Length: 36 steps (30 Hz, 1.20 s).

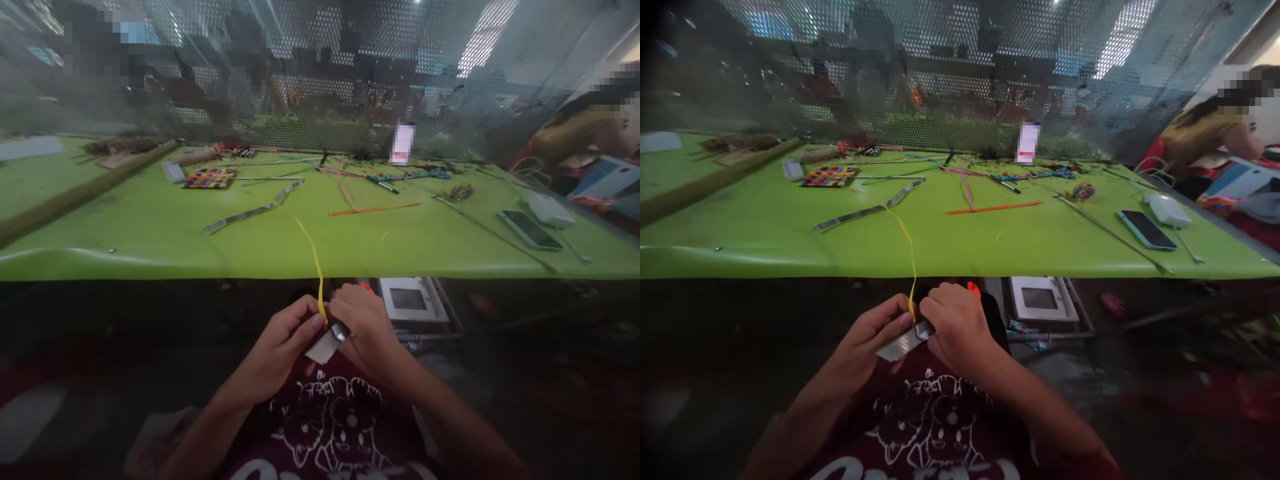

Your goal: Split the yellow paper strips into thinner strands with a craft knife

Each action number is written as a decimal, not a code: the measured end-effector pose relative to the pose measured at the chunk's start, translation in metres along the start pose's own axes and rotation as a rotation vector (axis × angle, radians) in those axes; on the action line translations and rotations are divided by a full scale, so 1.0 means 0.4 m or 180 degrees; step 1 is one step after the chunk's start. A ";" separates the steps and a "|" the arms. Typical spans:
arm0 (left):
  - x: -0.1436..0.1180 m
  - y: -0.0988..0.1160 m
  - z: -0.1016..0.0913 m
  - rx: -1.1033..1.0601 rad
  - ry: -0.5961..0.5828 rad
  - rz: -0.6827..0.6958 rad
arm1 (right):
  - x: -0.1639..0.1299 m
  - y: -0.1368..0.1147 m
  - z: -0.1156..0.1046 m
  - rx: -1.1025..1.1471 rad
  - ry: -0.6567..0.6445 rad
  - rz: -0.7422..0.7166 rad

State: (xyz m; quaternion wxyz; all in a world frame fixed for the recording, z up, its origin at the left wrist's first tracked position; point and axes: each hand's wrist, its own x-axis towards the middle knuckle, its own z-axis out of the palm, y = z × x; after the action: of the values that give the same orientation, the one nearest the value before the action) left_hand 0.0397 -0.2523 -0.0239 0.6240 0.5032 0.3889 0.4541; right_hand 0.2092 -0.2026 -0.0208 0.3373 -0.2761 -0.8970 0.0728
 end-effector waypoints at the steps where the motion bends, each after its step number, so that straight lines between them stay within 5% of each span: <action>1: -0.002 0.001 -0.001 -0.0026 -0.0032 -0.0027 | 0.000 -0.003 0.003 -0.0037 0.0016 0.0002; 13: -0.012 0.011 0.020 -0.0503 -0.0171 -0.0251 | -0.010 -0.014 0.035 -0.0018 0.0583 0.0132; 36: -0.017 0.005 0.021 -0.0675 -0.0089 -0.0319 | -0.012 -0.026 0.042 0.0223 0.0567 0.0249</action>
State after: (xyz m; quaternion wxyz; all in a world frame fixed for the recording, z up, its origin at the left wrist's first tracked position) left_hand 0.0452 -0.2609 -0.0200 0.7010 0.4205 0.3547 0.4539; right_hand 0.1968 -0.2128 -0.0330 0.4220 -0.3043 -0.8490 0.0924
